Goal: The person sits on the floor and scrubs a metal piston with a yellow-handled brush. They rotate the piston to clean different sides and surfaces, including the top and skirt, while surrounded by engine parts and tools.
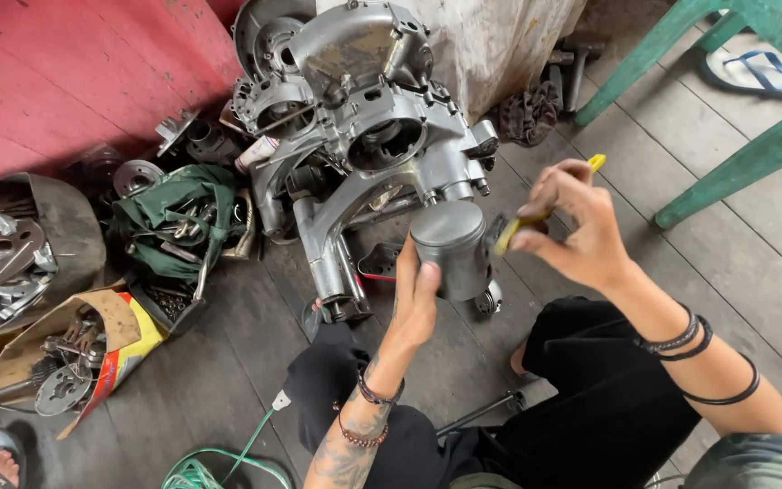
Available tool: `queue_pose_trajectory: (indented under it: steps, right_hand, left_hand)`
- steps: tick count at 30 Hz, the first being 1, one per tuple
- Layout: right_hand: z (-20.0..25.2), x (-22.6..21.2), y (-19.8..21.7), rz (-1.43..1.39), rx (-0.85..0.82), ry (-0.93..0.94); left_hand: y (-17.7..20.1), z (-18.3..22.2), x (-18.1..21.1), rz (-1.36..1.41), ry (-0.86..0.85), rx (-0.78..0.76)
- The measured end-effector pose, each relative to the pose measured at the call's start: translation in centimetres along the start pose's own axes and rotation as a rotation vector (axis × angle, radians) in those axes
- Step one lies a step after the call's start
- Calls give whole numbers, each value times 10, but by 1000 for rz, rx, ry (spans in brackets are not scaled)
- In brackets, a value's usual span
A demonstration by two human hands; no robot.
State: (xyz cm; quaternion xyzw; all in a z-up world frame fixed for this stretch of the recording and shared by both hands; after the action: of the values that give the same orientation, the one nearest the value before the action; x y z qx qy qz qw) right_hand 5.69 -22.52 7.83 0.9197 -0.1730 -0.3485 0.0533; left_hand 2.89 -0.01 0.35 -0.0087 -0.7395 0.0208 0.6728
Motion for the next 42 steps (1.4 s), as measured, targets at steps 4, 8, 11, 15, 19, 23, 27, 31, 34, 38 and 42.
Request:
queue_pose_trajectory:
  steps: [4,8,11,15,19,23,27,31,34,38,42]
  right_hand:
    - [2,-18,-2,-10,-21,-13]
    - [1,-12,7,26,-33,-10]
    - [3,-26,6,7,-15,-18]
    - [2,-41,5,21,-10,-5]
    - [9,-16,13,69,10,-36]
    - [13,-47,3,88,-27,-24]
    - [20,-27,11,182,-64,16]
    - [16,-39,11,186,-85,-46]
    - [19,-44,7,180,-158,10]
    - [25,-20,19,231,-120,-57]
    - [25,-48,12,209,-146,-80]
  left_hand:
    - [-7,-1,1,94,-19,-19]
    - [-9,-15,19,249,-208,-39]
    - [-7,-18,37,326,-229,-81]
    - [-2,-20,50,348,-196,-65]
    - [0,-14,56,358,-184,-50]
    - [-3,-8,68,335,-101,-162]
    - [-8,-7,57,303,-93,-106]
    - [-12,-3,52,294,-83,-85]
    - [-13,-6,53,279,-85,-64]
    - [-14,-4,54,230,-32,-56]
    - [-14,2,51,222,-25,-126]
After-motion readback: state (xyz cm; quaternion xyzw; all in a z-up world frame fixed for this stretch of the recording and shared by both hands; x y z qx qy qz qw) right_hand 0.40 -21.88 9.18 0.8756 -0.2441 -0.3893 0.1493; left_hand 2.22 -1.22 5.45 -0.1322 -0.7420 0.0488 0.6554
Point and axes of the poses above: each hand's wrist, its own z-axis away from the middle knuckle, its own y-axis out of the back of the hand, x = y × z, the point moved 3 cm from there along -z, towards the middle knuckle, and after that the axes turned 15 degrees about x, right-handed, at the moved point
